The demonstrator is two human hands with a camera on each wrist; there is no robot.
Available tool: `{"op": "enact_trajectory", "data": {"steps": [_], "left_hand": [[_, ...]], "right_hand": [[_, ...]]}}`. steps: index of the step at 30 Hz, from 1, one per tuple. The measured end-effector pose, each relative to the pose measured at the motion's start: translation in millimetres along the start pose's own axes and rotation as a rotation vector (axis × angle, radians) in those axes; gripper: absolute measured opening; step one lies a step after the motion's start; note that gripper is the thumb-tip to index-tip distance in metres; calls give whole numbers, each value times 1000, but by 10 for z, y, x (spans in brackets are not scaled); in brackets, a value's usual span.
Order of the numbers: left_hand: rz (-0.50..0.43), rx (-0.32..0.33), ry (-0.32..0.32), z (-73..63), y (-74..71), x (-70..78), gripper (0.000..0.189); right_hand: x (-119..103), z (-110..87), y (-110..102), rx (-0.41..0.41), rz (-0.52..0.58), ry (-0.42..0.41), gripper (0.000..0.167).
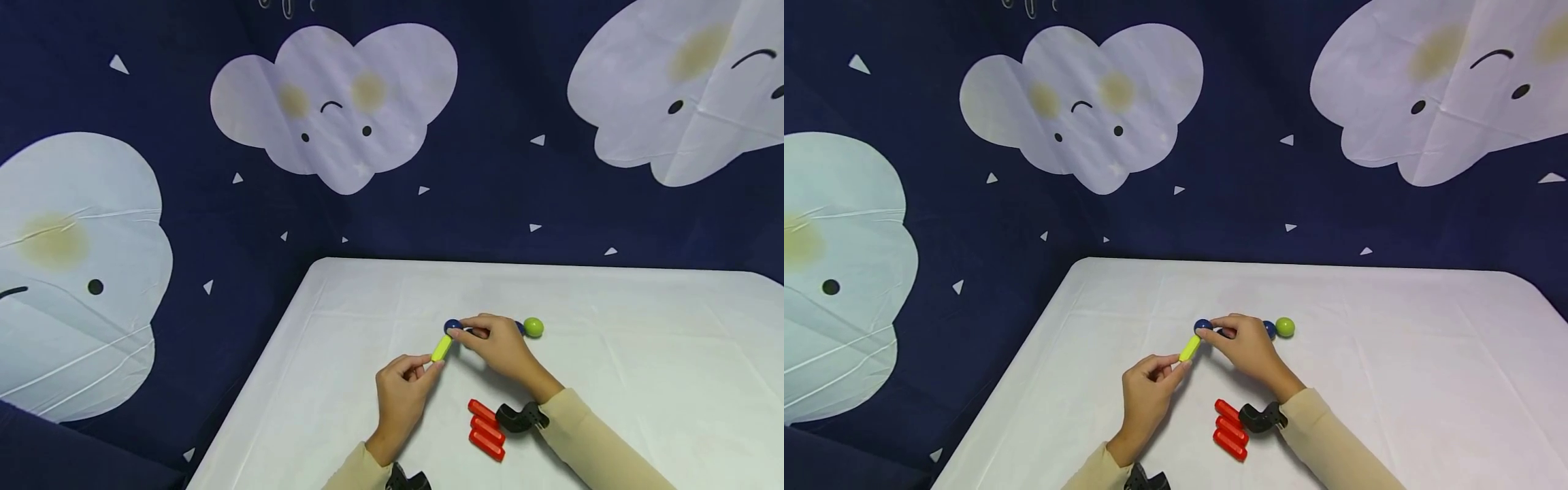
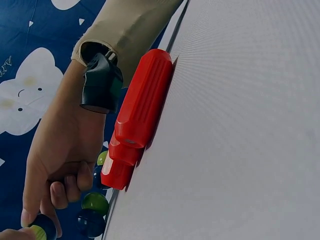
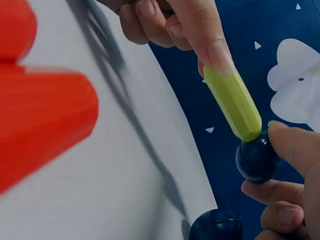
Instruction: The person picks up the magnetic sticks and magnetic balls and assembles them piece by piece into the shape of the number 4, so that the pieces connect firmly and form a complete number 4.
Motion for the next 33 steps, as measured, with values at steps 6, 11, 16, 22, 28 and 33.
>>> {"op": "enact_trajectory", "data": {"steps": [6, 11, 16, 22, 28, 33], "left_hand": [[-3, -14, 4, -6, 11, 6, 14], [-47, -41, -22, -20, 23, 8, 15], [-97, -78, -90, -17, 47, -9, 12], [-131, -170, -251, 25, 70, -74, 20], [-119, -283, -408, 118, 106, -113, 27], [-96, -347, -460, 155, 120, -117, 29]], "right_hand": [[12, -2, 27, -6, -1, 16, 46], [25, -11, 47, -17, -5, 1, 45], [32, -9, 40, -19, -9, -23, 43], [0, -21, 38, -41, -16, -41, 41], [-21, -42, 33, -48, -31, -41, 41], [7, -56, 36, -46, -30, -44, 39]]}}
Point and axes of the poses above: each hand's wrist, its own z-axis towards the middle knuckle, its own y-axis out of the palm, x = y × z, the point moved 3 cm from there along z, towards the middle knuckle, and after that the axes turned 5 degrees about -z, right-handed, at the moved point
